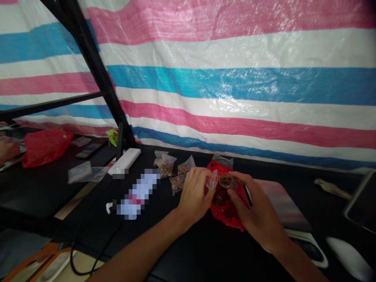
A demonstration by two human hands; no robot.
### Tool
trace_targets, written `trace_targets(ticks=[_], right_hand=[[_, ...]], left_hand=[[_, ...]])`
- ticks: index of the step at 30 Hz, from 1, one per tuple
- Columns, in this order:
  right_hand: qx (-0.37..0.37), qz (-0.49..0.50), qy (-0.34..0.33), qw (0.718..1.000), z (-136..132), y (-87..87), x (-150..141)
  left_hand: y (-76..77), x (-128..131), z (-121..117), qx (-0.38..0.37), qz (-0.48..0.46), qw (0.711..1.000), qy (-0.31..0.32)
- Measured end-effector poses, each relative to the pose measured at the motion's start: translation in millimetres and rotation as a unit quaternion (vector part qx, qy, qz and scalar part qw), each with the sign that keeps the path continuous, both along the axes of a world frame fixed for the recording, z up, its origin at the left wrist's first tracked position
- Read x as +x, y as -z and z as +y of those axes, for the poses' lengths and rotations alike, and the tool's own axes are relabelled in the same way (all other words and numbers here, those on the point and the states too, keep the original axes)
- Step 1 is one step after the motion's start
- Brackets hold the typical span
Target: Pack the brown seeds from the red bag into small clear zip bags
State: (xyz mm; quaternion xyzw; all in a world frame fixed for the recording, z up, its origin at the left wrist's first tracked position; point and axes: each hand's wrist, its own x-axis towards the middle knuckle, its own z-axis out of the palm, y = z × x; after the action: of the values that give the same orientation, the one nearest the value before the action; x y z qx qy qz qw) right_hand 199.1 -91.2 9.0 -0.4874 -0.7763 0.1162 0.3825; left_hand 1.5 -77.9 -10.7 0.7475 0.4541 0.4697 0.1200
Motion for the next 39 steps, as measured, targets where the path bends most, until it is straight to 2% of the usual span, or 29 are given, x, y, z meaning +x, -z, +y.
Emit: trace_targets(ticks=[5,11,17,23,26,29,32,35,39], right_hand=[[-0.001,-0.025,-0.067,0.997,-1,-0.7,-4],[0.001,-0.017,-0.048,0.999,3,6.5,-3],[0.021,-0.03,-0.067,0.997,4,5.2,0],[-0.024,-0.059,-0.085,0.994,2,-0.7,1],[-0.025,-0.051,-0.089,0.994,2,0.7,0],[0.008,-0.037,-0.087,0.996,1,4.0,-3],[0.035,-0.045,-0.102,0.993,0,5.6,-3],[0.014,-0.059,-0.103,0.993,1,5.4,0],[-0.022,-0.062,-0.063,0.996,5,5.3,4]], left_hand=[[3.3,-2,1,-0.019,0.032,0.998,0.053],[8.5,-1,3,-0.046,0.021,0.997,0.064],[10.8,0,3,-0.069,-0.015,0.995,0.074],[9.3,-1,1,-0.074,0.018,0.992,0.102],[10.8,-2,2,-0.081,0.029,0.992,0.094],[11.1,-2,4,-0.087,0.052,0.993,0.065],[9.7,-1,4,-0.087,0.079,0.991,0.061],[7.9,1,2,-0.08,0.084,0.991,0.071],[7.3,2,0,-0.072,0.094,0.99,0.075]])
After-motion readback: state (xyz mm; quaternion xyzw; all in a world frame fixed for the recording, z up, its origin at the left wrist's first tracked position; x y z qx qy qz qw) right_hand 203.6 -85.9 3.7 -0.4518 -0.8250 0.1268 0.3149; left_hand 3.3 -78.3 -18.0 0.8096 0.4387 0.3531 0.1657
